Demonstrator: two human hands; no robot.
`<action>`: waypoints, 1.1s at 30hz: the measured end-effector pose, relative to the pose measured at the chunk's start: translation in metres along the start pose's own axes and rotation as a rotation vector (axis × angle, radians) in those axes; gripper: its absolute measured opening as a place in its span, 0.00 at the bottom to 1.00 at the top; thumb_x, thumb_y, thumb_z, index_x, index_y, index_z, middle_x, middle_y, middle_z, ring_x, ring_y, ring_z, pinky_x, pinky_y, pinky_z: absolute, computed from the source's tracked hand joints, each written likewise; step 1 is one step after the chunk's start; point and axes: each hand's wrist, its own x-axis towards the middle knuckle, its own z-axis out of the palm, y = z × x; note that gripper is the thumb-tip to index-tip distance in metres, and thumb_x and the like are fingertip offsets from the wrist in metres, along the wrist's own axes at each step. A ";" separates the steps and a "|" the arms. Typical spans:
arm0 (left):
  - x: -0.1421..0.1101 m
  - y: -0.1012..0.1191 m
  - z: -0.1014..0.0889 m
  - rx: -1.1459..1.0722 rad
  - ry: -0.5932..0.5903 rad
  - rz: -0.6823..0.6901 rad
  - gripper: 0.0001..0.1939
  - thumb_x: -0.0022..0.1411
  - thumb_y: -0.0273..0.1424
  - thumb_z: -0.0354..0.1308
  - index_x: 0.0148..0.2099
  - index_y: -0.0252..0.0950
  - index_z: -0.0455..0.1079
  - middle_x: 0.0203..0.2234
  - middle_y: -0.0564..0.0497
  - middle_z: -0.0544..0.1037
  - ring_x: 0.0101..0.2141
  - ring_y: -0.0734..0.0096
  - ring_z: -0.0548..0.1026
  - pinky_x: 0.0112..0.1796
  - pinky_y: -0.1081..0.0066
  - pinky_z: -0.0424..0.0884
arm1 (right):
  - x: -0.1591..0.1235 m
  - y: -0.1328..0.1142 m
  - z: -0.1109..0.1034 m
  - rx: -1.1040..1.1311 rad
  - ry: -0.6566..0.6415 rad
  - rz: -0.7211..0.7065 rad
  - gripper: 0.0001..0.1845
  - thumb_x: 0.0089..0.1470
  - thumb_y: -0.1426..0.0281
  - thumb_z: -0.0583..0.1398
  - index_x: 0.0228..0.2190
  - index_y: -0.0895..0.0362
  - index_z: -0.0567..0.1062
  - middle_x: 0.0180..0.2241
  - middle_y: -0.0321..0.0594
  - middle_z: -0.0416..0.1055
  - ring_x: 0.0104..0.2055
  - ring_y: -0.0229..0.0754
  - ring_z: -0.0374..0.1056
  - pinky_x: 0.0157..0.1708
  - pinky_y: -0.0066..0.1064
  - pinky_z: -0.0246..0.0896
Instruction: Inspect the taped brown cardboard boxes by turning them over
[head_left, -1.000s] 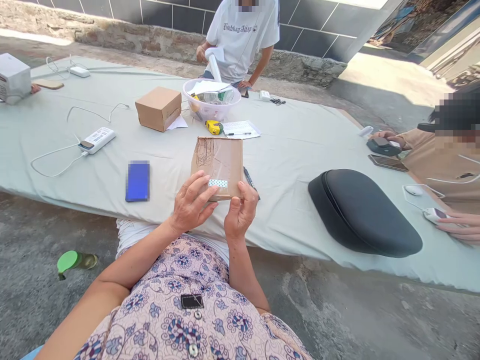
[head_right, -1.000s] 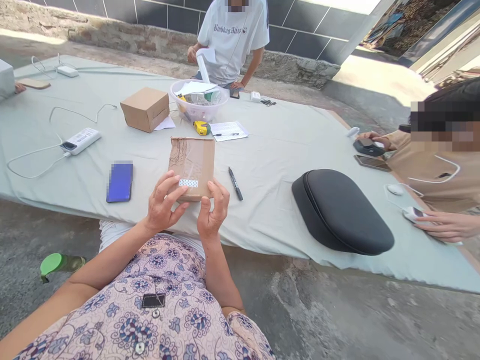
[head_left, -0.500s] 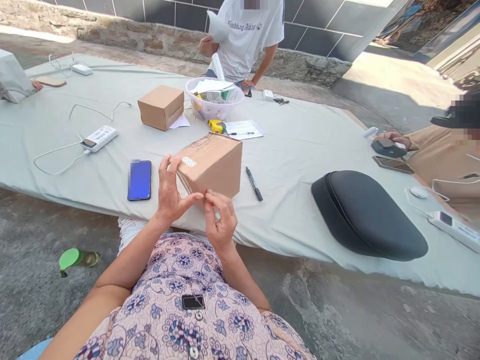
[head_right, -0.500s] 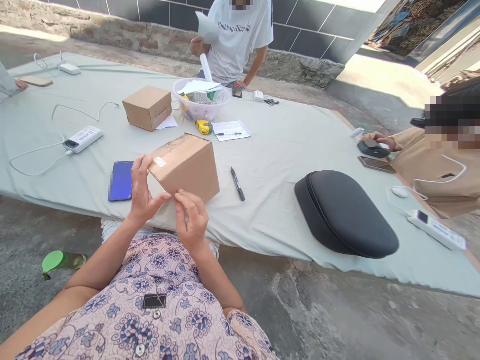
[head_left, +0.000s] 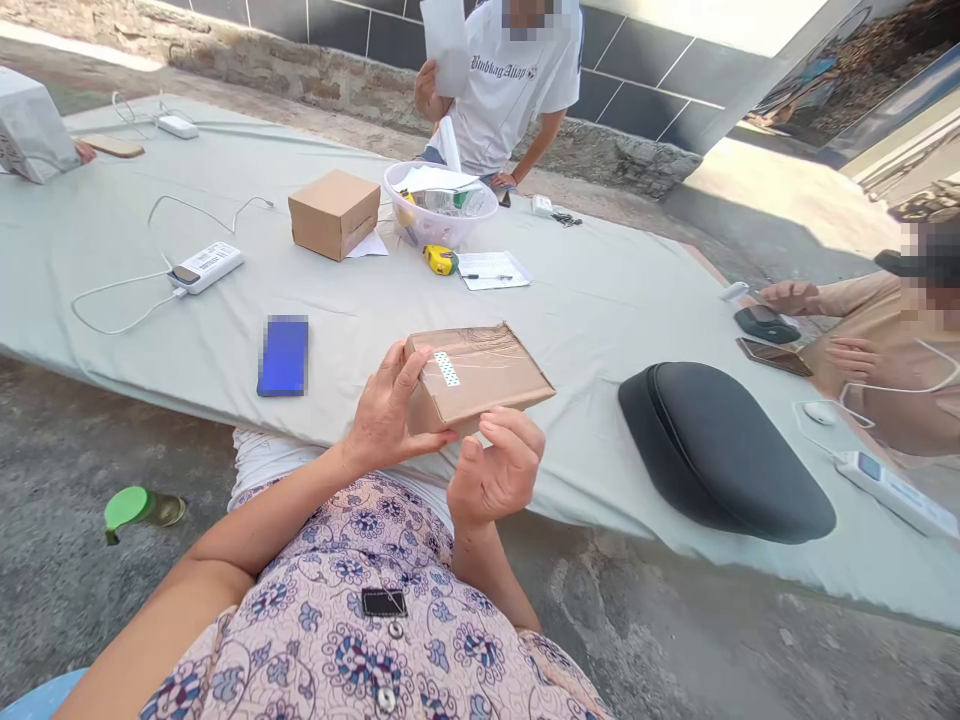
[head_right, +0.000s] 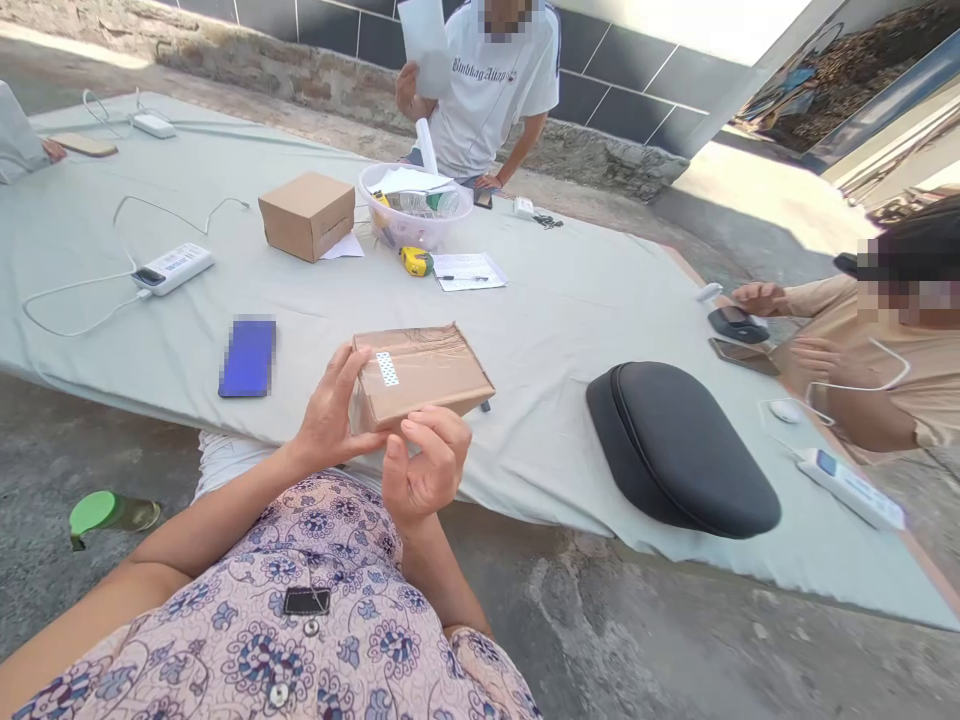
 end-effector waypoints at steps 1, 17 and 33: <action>-0.001 0.002 0.002 0.014 -0.004 0.005 0.52 0.59 0.60 0.59 0.74 0.41 0.42 0.67 0.31 0.58 0.68 0.41 0.60 0.58 0.47 0.69 | 0.003 0.000 -0.001 -0.027 -0.010 -0.015 0.08 0.63 0.68 0.59 0.44 0.50 0.74 0.41 0.40 0.71 0.47 0.47 0.71 0.48 0.48 0.71; -0.002 0.002 -0.001 0.015 -0.021 -0.016 0.54 0.57 0.59 0.62 0.73 0.43 0.41 0.67 0.31 0.58 0.67 0.40 0.60 0.58 0.48 0.70 | 0.009 0.028 -0.003 -0.161 -0.051 0.142 0.05 0.62 0.66 0.59 0.37 0.49 0.76 0.48 0.43 0.67 0.58 0.53 0.64 0.62 0.61 0.58; 0.073 -0.091 0.008 -0.291 -0.124 -0.051 0.50 0.61 0.57 0.58 0.76 0.45 0.41 0.73 0.39 0.52 0.72 0.47 0.51 0.63 0.51 0.65 | 0.000 0.139 0.023 0.098 -0.330 0.706 0.30 0.52 0.50 0.65 0.50 0.54 0.68 0.46 0.44 0.71 0.48 0.45 0.70 0.46 0.40 0.71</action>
